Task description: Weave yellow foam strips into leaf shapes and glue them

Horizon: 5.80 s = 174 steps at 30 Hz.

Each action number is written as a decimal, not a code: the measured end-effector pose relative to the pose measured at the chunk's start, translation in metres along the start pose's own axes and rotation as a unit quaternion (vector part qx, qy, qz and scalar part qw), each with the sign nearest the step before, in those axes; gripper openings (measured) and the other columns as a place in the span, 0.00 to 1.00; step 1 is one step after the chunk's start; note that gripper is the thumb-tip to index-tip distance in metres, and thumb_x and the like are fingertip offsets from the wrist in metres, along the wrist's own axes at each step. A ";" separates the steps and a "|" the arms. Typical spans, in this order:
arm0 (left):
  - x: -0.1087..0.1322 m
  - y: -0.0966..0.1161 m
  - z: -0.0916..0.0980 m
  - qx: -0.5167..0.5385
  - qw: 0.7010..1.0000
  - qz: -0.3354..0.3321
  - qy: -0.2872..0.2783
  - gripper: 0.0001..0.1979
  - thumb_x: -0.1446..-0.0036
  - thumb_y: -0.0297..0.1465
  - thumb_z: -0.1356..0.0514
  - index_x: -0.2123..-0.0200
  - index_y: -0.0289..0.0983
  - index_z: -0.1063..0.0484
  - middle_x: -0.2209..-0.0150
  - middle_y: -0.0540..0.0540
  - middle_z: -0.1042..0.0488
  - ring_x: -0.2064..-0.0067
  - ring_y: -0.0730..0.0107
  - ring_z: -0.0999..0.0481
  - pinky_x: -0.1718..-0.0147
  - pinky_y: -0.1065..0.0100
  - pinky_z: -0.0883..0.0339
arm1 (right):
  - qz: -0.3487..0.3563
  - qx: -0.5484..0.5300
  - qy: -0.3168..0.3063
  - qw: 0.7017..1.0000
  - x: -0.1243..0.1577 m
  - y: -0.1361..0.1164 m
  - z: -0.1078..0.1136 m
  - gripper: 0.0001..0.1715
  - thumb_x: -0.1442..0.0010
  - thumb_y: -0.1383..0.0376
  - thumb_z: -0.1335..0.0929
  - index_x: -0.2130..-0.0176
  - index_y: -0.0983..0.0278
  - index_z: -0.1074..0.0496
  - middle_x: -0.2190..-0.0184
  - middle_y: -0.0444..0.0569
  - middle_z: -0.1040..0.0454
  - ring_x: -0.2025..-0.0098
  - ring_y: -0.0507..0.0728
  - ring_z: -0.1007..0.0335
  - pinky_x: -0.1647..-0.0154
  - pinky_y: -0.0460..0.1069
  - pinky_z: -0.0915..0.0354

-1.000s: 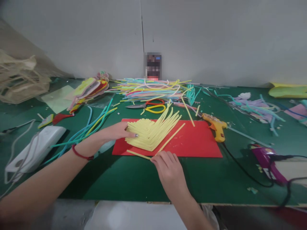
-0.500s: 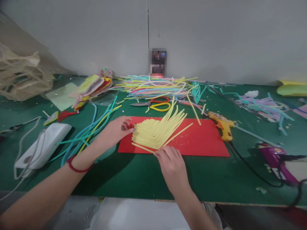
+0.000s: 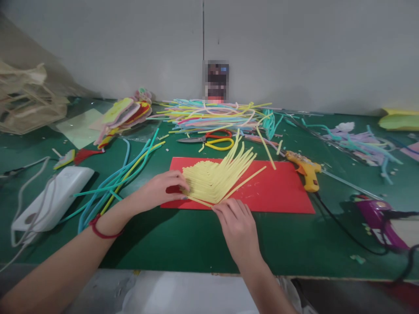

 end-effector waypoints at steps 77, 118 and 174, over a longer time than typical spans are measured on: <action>-0.044 0.062 -0.059 -0.212 0.969 -0.126 -0.023 0.13 0.37 0.37 0.45 0.53 0.36 0.32 0.61 0.47 0.25 0.59 0.64 0.29 0.56 0.63 0.39 | 0.064 -0.140 -0.164 0.974 -0.067 0.117 0.013 0.12 0.35 0.65 0.38 0.63 0.60 0.26 0.62 0.49 0.27 0.58 0.55 0.29 0.55 0.51 0.30; -0.045 0.056 -0.060 -0.184 0.974 -0.128 -0.028 0.11 0.36 0.36 0.45 0.55 0.38 0.31 0.62 0.48 0.25 0.58 0.66 0.30 0.56 0.64 0.39 | 0.033 -0.134 -0.142 0.980 -0.072 0.124 0.012 0.11 0.35 0.68 0.38 0.59 0.58 0.27 0.58 0.48 0.27 0.55 0.56 0.29 0.50 0.52 0.31; -0.043 0.052 -0.061 -0.166 0.978 -0.118 -0.039 0.11 0.36 0.35 0.46 0.54 0.37 0.32 0.60 0.47 0.26 0.57 0.66 0.31 0.55 0.64 0.40 | 0.054 -0.130 -0.136 0.981 -0.070 0.119 0.007 0.09 0.36 0.68 0.36 0.63 0.59 0.26 0.63 0.47 0.30 0.59 0.54 0.31 0.56 0.50 0.32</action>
Point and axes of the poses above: each hand's wrist, its own x-axis away from the middle knuckle, its own z-axis out of the back of the hand, y = z × x, the point moved 10 cm from there along -x, towards the middle knuckle
